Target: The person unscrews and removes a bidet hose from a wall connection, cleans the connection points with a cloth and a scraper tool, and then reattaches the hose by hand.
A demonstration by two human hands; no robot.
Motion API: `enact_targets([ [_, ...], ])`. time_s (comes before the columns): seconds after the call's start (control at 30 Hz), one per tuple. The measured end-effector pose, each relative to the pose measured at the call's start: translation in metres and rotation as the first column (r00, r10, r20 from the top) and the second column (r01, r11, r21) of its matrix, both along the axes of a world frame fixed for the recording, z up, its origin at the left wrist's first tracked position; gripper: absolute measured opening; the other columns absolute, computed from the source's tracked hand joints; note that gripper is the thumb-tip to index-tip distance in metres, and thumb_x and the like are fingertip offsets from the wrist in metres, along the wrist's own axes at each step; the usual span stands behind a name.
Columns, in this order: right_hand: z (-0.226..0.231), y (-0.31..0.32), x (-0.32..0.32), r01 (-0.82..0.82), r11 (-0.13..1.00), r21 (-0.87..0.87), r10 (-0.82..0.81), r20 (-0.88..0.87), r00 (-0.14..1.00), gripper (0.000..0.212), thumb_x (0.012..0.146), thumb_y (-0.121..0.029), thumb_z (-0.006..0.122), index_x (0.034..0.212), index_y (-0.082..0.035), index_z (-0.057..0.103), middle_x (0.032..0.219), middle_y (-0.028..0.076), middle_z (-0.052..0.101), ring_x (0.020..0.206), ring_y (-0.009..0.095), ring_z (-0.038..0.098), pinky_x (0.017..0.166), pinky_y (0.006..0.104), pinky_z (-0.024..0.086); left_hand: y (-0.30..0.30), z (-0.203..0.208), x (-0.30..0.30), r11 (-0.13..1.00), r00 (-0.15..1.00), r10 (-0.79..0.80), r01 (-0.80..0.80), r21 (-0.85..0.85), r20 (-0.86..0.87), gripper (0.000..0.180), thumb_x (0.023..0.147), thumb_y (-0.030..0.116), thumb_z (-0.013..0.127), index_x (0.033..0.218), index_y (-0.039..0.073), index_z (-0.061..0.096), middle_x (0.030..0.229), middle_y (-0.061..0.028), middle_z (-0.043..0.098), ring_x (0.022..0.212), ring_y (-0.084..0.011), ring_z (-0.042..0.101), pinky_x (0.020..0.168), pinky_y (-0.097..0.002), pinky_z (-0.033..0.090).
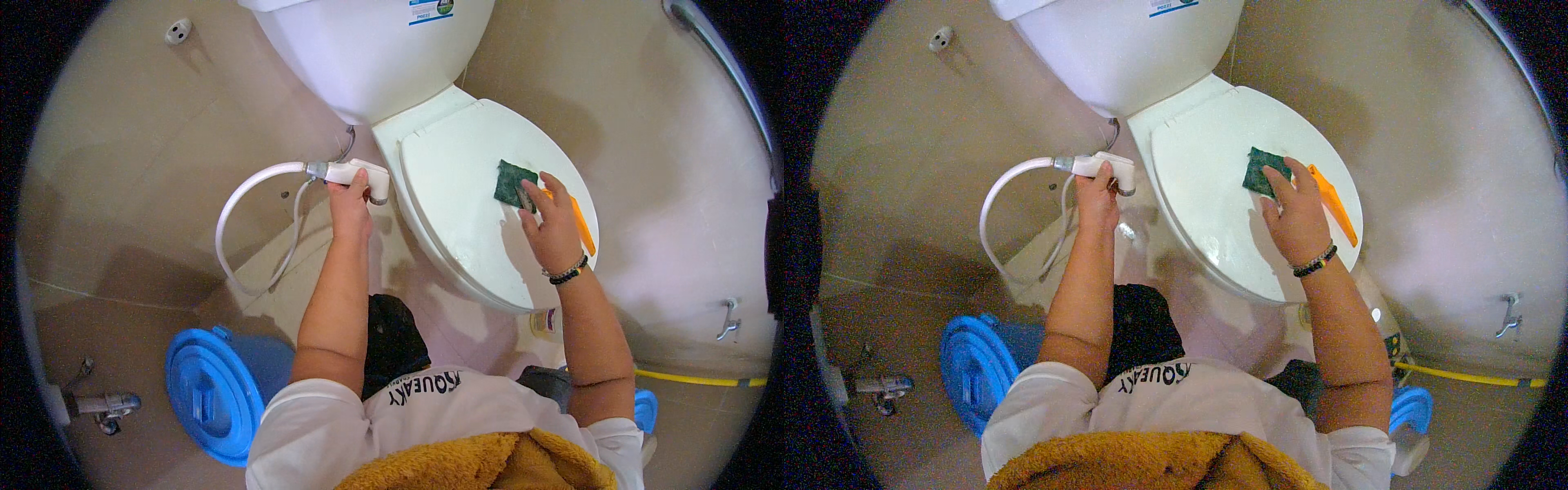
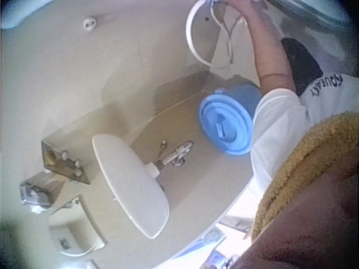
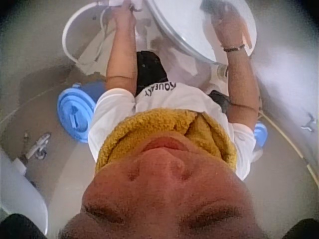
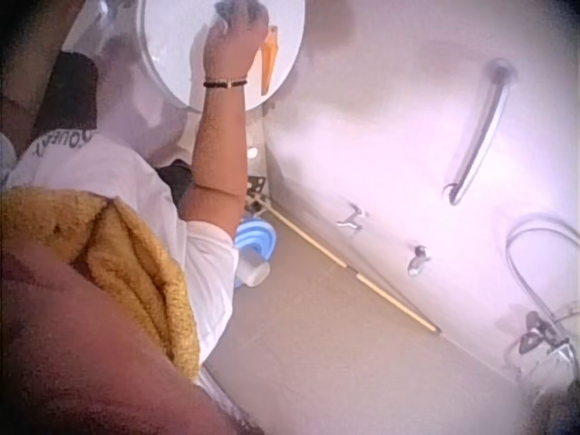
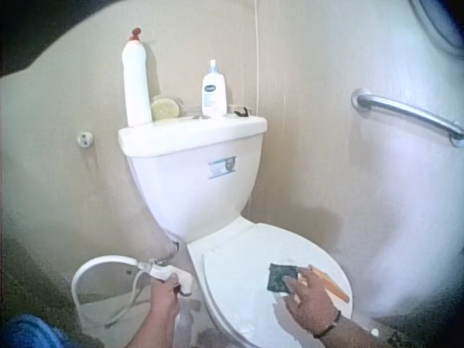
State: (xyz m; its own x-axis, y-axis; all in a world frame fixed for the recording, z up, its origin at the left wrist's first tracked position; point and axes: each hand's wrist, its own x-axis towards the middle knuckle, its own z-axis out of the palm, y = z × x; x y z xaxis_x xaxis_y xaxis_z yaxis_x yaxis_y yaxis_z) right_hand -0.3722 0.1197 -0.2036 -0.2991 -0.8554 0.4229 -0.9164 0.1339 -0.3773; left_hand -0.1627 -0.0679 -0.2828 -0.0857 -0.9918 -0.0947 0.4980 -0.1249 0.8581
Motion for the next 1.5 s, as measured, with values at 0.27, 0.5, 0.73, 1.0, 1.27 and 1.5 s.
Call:
enact_targets([
  [0.27,0.007,-0.017,0.022,-0.122,0.986,0.113,0.108,0.126,0.986,0.039,0.067,-0.010,0.057,0.104,-0.003,0.047,0.105,0.019,0.043,0.099,0.031,0.041,0.086,0.0345,0.034,0.024,0.043,-0.022,0.993,0.979,-0.100,0.110,0.045,-0.177,0.027,0.077,0.004,0.049,0.101,0.006,0.037,0.093,-0.0052,0.047,0.082,-0.0152,0.047,0.072,-0.0298,0.040],
  [0.5,-0.004,-0.050,0.036,-0.208,0.968,0.143,0.084,0.595,0.800,0.050,0.067,-0.017,0.061,0.110,0.001,0.040,0.099,0.019,0.050,0.090,0.026,0.050,0.079,0.0309,0.038,0.066,0.053,-0.074,0.922,0.890,-0.375,0.386,-0.009,-0.258,0.022,0.080,0.011,0.047,0.100,0.007,0.040,0.088,-0.0042,0.049,0.078,-0.0161,0.049,0.066,-0.0289,0.040],
  [0.73,0.015,-0.046,0.009,-0.067,0.973,0.221,-0.037,0.437,0.899,0.035,0.067,-0.013,0.060,0.098,0.000,0.048,0.086,0.017,0.056,0.078,0.026,0.055,0.068,0.0305,0.043,0.083,0.065,-0.079,0.763,0.794,-0.606,0.597,0.249,-0.046,0.028,0.079,0.025,0.049,0.100,0.009,0.041,0.088,-0.0040,0.050,0.073,-0.0148,0.050,0.056,-0.0263,0.042],
  [1.0,0.040,-0.027,0.012,0.086,0.964,0.252,-0.162,0.297,0.941,0.033,0.066,-0.014,0.060,0.097,-0.005,0.049,0.085,0.017,0.056,0.081,0.030,0.054,0.071,0.0358,0.042,0.044,0.066,-0.001,0.755,0.691,-0.655,0.595,0.274,0.306,0.035,0.081,0.034,0.044,0.097,0.003,0.046,0.087,-0.0060,0.054,0.075,-0.0176,0.054,0.059,-0.0285,0.044],
  [1.27,0.016,-0.015,0.038,0.204,0.978,0.052,-0.199,0.546,0.814,0.038,0.065,-0.014,0.062,0.099,-0.004,0.047,0.083,0.017,0.056,0.078,0.027,0.055,0.069,0.0319,0.043,0.023,0.096,-0.034,0.806,0.714,-0.532,0.592,-0.013,-0.455,0.033,0.083,0.043,0.032,0.102,0.016,0.039,0.108,-0.0118,0.044,0.101,-0.0277,0.041,0.086,-0.0430,0.029],
  [1.5,-0.002,-0.008,0.050,0.414,0.907,0.078,-0.382,0.567,0.730,0.041,0.066,-0.018,0.063,0.098,-0.001,0.044,0.082,0.017,0.056,0.075,0.028,0.056,0.066,0.0322,0.043,0.035,0.127,-0.079,0.619,0.550,-0.785,0.716,-0.323,-0.285,0.022,0.085,0.031,0.035,0.093,0.011,0.038,0.102,-0.0182,0.048,0.094,-0.0269,0.048,0.081,-0.0373,0.035],
])
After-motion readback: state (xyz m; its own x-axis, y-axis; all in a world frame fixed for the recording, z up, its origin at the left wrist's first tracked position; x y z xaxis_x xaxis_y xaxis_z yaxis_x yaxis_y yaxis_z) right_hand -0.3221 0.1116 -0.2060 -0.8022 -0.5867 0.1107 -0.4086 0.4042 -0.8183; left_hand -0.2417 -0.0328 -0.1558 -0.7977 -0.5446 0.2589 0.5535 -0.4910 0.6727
